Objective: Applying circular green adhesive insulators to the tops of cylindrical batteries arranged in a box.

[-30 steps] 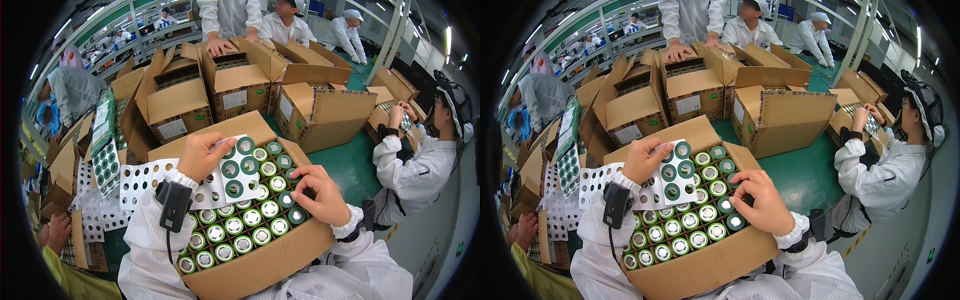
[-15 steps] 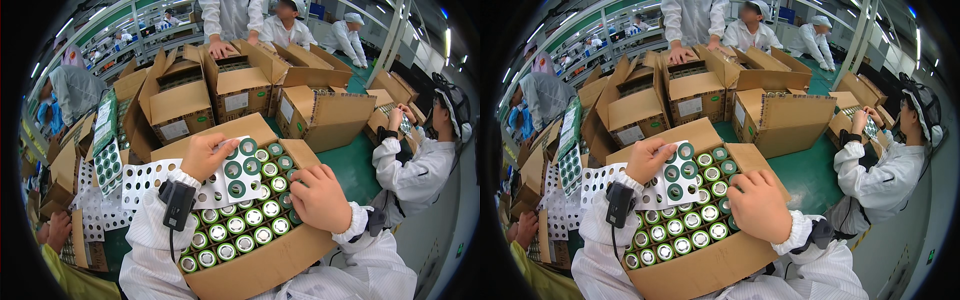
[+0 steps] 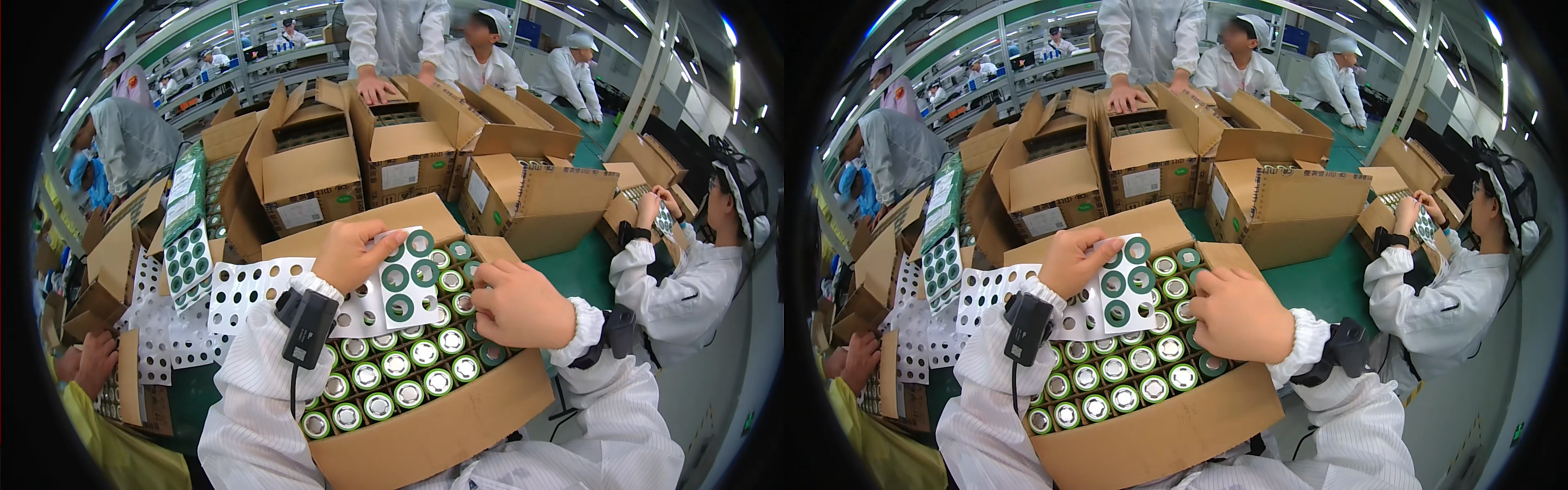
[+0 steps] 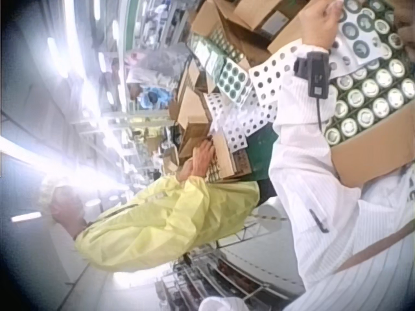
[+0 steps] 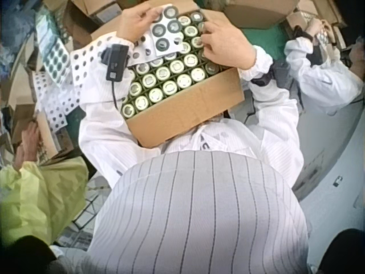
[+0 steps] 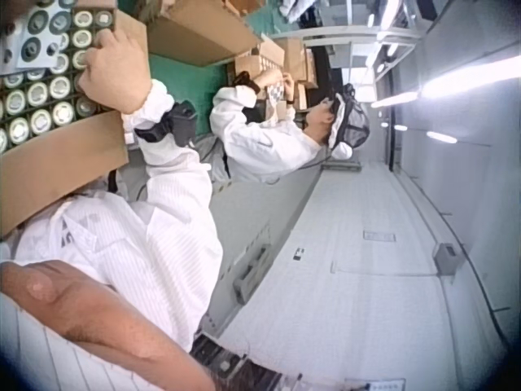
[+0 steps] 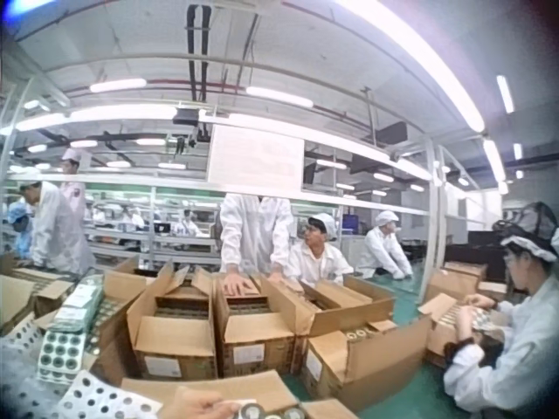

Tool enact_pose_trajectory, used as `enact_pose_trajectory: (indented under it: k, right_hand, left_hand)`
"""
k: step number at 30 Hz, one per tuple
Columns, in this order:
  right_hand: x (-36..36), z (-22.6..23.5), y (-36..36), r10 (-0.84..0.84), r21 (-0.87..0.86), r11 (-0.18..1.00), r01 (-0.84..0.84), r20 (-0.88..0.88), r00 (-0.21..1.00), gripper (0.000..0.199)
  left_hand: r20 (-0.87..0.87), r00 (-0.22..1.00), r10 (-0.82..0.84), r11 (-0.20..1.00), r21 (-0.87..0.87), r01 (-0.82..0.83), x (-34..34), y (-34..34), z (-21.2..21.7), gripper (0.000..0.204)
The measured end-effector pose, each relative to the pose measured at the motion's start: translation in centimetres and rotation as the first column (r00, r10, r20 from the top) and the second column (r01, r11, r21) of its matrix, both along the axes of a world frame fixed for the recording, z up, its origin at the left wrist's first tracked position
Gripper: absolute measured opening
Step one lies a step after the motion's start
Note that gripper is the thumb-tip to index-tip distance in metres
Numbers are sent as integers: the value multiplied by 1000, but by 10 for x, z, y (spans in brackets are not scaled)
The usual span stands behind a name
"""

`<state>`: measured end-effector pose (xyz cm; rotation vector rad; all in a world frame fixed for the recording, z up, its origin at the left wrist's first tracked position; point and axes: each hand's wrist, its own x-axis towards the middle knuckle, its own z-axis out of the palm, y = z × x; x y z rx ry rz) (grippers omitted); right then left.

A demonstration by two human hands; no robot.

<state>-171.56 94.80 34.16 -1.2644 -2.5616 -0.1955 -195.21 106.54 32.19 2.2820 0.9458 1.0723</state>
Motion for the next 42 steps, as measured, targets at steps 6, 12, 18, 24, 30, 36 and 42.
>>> enact_pose_trajectory:
  k: [6, 12, 18, 24, 30, 36, 42]
  right_hand:
    - [-18, 11, 23, -27, 4, 1000, 31, -340, 940, 9]
    - [-33, 6, 43, 39, 147, 989, 21, -396, 918, 7]
    - [-36, 7, 38, 77, 151, 988, -14, -423, 903, 8]
    - [-21, 7, 22, 17, 4, 1000, -19, -608, 794, 8]
    - [17, -31, 25, -314, -462, 882, -95, -726, 612, 16]
    - [15, -30, 18, -414, -557, 825, -96, -711, 568, 15]
    - [15, -32, 19, -308, -455, 889, -43, -666, 679, 14]
  left_hand:
    - [-42, 999, 13, 1000, -6, -14, 1, 2, -1, 34]
    - [64, 998, -8, 999, 50, 4, 3, 2, -3, 37]
    - [-35, 999, 1, 1000, 28, 0, 1, 4, -3, 33]
    - [-31, 1000, 5, 1000, 27, -4, 0, 4, -4, 33]
    - [-2, 1000, -10, 1000, 20, 10, 2, 3, -2, 32]
    - [-35, 999, -17, 999, 39, 18, 1, 2, -1, 31]
    - [-16, 1000, -12, 1000, 14, 12, 1, 3, -2, 30]
